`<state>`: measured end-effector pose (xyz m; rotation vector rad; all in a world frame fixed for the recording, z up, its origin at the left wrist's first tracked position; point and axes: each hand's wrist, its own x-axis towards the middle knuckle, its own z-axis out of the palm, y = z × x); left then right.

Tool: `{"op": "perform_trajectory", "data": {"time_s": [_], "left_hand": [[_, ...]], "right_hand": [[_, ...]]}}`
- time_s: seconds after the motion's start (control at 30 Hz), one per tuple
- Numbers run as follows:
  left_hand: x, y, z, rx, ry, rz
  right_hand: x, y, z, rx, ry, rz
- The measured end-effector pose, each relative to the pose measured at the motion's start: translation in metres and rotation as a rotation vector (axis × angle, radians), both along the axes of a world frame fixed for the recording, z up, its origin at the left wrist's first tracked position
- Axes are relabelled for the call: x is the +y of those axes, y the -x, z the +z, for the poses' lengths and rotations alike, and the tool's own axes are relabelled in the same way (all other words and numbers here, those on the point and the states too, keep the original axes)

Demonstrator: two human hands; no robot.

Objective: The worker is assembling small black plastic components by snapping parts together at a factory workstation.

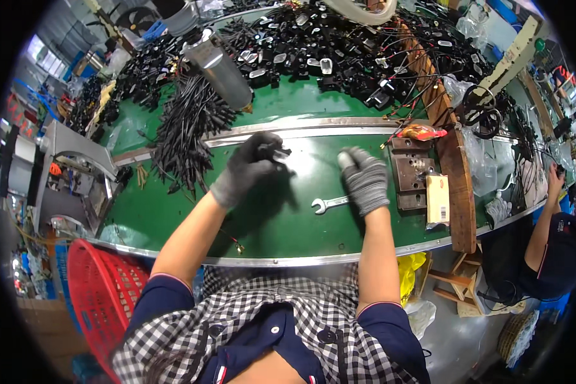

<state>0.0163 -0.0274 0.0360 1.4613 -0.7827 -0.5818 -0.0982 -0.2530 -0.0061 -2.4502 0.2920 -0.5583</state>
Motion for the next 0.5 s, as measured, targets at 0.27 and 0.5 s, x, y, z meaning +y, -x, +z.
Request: {"op": "perform_trajectory", "data": {"time_s": [0.27,0.5], "left_hand": [[0.031,0.017,-0.002,0.89,0.444,0.054],[0.018,0.01,-0.024,1.064,0.509,-0.109]], "right_hand": [[0.013,-0.017,0.041,-0.49,-1.259,0.068],[0.077,-0.053,0.046,-0.168,-1.117,0.379]]}}
